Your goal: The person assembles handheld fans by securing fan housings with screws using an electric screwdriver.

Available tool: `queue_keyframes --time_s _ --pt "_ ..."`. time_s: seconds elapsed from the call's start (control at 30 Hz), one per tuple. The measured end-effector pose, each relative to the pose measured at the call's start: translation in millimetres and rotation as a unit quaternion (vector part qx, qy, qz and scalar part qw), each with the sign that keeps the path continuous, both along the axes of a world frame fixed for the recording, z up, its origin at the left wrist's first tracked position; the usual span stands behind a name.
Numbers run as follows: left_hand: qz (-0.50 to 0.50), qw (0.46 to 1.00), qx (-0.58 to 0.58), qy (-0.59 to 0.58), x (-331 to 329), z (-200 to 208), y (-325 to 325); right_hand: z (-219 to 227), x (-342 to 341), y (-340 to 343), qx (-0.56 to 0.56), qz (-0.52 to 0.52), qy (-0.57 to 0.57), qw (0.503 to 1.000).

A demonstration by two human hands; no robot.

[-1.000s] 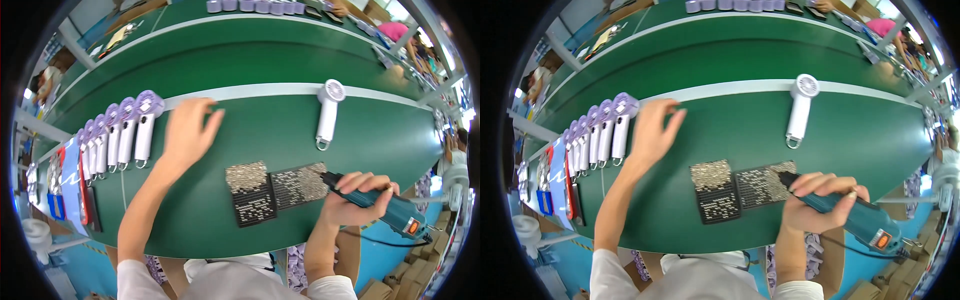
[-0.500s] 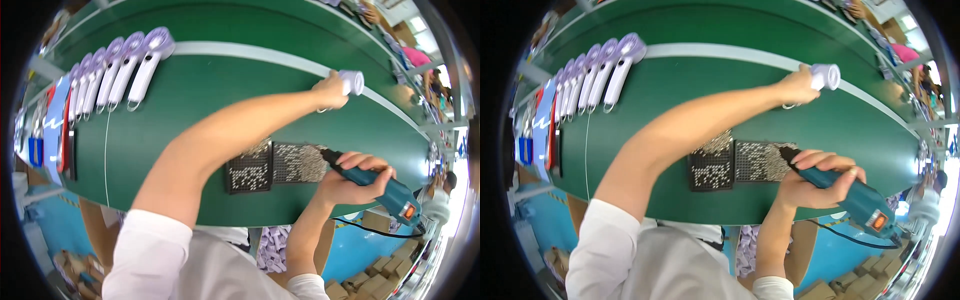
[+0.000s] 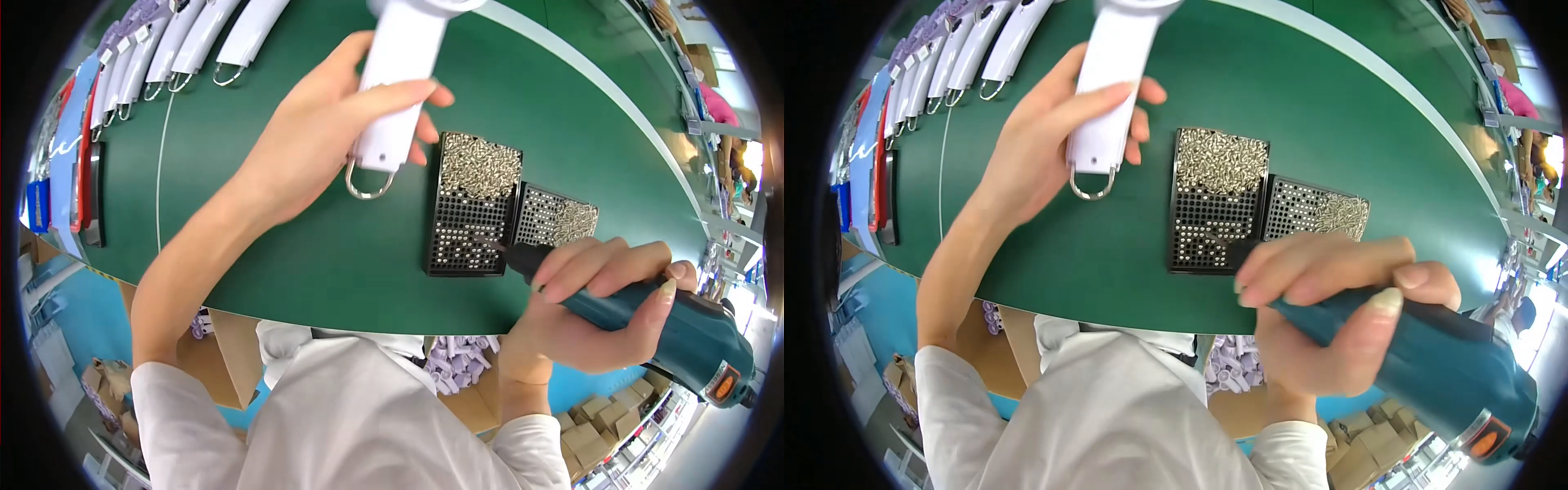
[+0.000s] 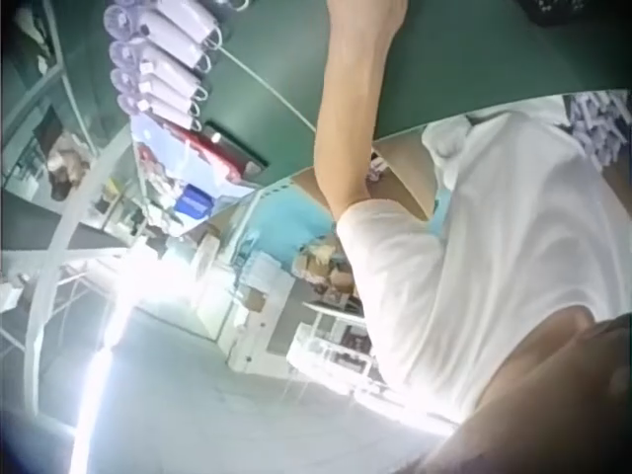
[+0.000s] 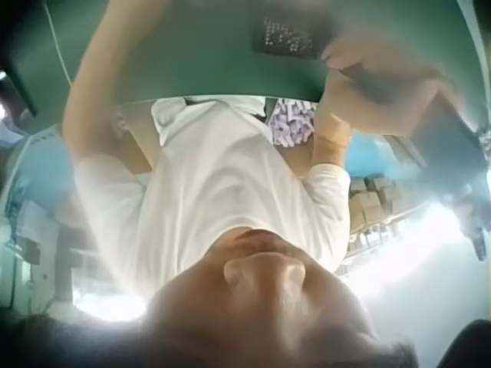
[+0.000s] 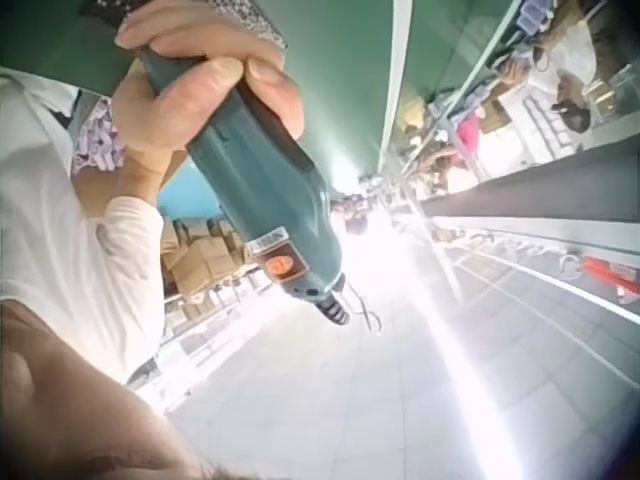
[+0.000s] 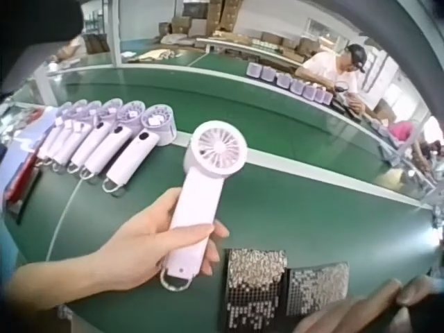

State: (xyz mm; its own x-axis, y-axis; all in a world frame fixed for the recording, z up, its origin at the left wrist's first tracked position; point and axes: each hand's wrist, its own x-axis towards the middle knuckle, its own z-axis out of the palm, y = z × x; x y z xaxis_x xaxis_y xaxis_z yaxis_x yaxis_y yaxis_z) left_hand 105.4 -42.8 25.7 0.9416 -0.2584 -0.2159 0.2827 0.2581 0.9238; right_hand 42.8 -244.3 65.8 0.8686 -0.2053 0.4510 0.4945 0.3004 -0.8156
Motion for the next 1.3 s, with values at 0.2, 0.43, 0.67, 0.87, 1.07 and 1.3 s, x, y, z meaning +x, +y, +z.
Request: queue_keyframes --time_s 0.2,0.43,0.67,0.87,1.07,1.3 --pt "0.01 0.992 -0.103 0.065 -37 -36 15 -20 7 32 -0.149 0.017 -0.036 0.988" --pt "0.005 0.991 -0.127 0.046 -44 -43 10 -18 2 30 -0.145 0.022 0.013 0.989" --pt "0.006 0.989 -0.142 0.051 -48 -46 8 -23 5 34 -0.154 0.072 -0.012 0.985" --pt "-0.015 0.984 -0.167 0.065 -54 -46 2 -11 -2 35 -0.126 0.006 -0.01 0.992" --pt "-0.023 0.984 -0.166 0.068 -57 -47 4 -2 -7 45 -0.044 0.03 -0.081 0.995" --pt "-0.027 0.978 -0.192 0.074 -54 -47 5 -4 -6 72 -0.01 0.049 -0.08 0.995"
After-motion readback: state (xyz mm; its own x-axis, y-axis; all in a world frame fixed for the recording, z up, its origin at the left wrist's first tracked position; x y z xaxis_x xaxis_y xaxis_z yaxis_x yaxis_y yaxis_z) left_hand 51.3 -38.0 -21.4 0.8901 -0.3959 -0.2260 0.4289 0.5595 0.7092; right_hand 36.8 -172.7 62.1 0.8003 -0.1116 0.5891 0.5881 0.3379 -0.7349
